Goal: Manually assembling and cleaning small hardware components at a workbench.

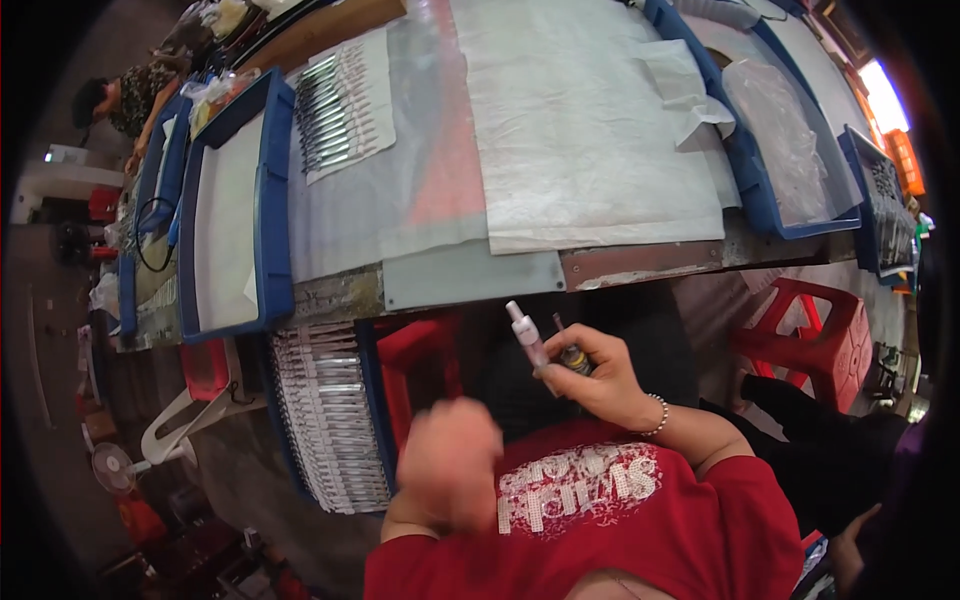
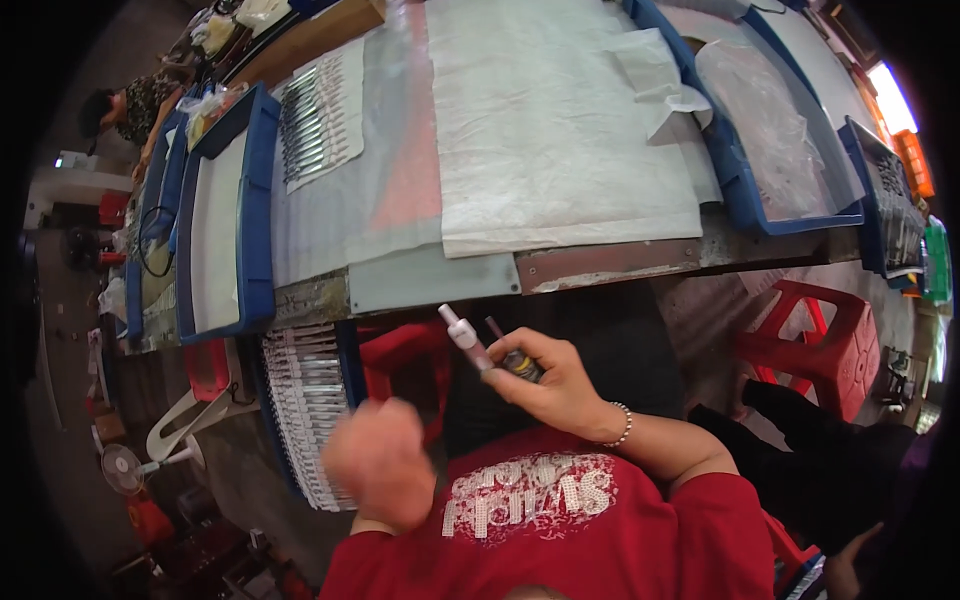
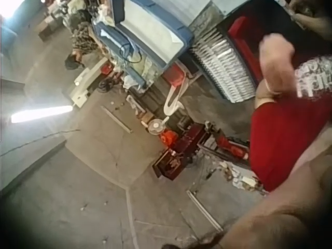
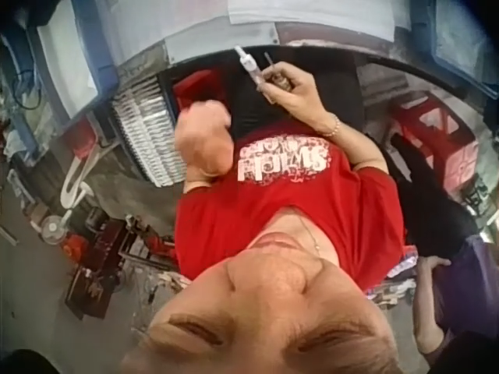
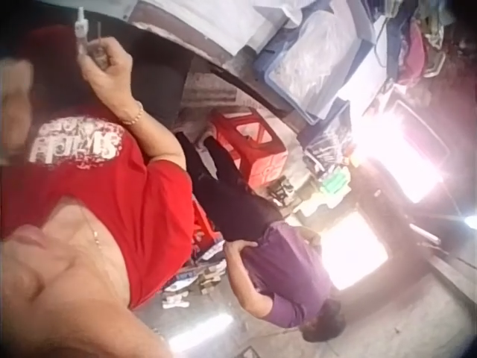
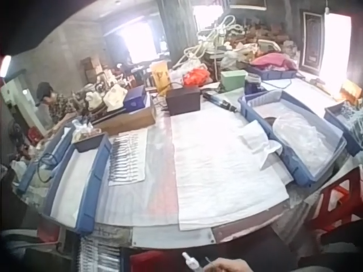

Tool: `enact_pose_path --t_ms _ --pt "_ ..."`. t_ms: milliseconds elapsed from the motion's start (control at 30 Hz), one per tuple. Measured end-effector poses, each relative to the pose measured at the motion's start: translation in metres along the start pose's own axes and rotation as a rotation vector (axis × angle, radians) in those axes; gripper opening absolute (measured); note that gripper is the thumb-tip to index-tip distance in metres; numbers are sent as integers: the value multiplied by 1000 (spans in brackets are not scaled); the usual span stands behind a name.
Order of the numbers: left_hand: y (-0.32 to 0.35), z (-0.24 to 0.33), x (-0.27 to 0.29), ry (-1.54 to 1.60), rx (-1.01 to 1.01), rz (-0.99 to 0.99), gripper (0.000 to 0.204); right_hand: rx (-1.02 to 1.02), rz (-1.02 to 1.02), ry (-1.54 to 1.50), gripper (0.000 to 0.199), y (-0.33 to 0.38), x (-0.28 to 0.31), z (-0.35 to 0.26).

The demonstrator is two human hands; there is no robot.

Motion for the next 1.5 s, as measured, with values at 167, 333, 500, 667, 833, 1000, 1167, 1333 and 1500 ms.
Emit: enact_pose_path --t_ms 167,333,500,667,833,1000,1167,1333,1500 --pt "97 -88 2 191 945 153 47 -181 -9 -111 13 -1 0 29" --pt "128 -109 -5 149 1176 25 32 -340 -117 -90 15 6 -12 58" --pt "144 -117 -5 308 1131 251 28 -143 35 212 16 14 16 55" --pt "160 -112 -16 465 1379 37 30 -279 97 94 11 10 38 60" --pt "164 -107 -33 552 1451 -89 39 -442 62 -356 14 -6 32 73" --pt "174 -102 -44 946 1567 118 45 -529 -80 -671 14 -13 30 87" --pt "182 -104 -47 923 1605 211 43 -588 -129 -713 12 -10 24 91" --pt "188 -106 -51 1126 1636 307 42 -593 -158 -738 12 -10 15 86" --pt "189 -105 -51 1038 1638 333 38 -599 -168 -619 12 -12 14 90"
Point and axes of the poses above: each hand's wrist, its own y-axis away from the middle knuckle, its own x-axis out of the back of the hand, z = x × y, the point moved 7 cm from there along -y, towards the middle knuckle, and after that the axes turned 12 degrees about -x, right-handed, at the moved point
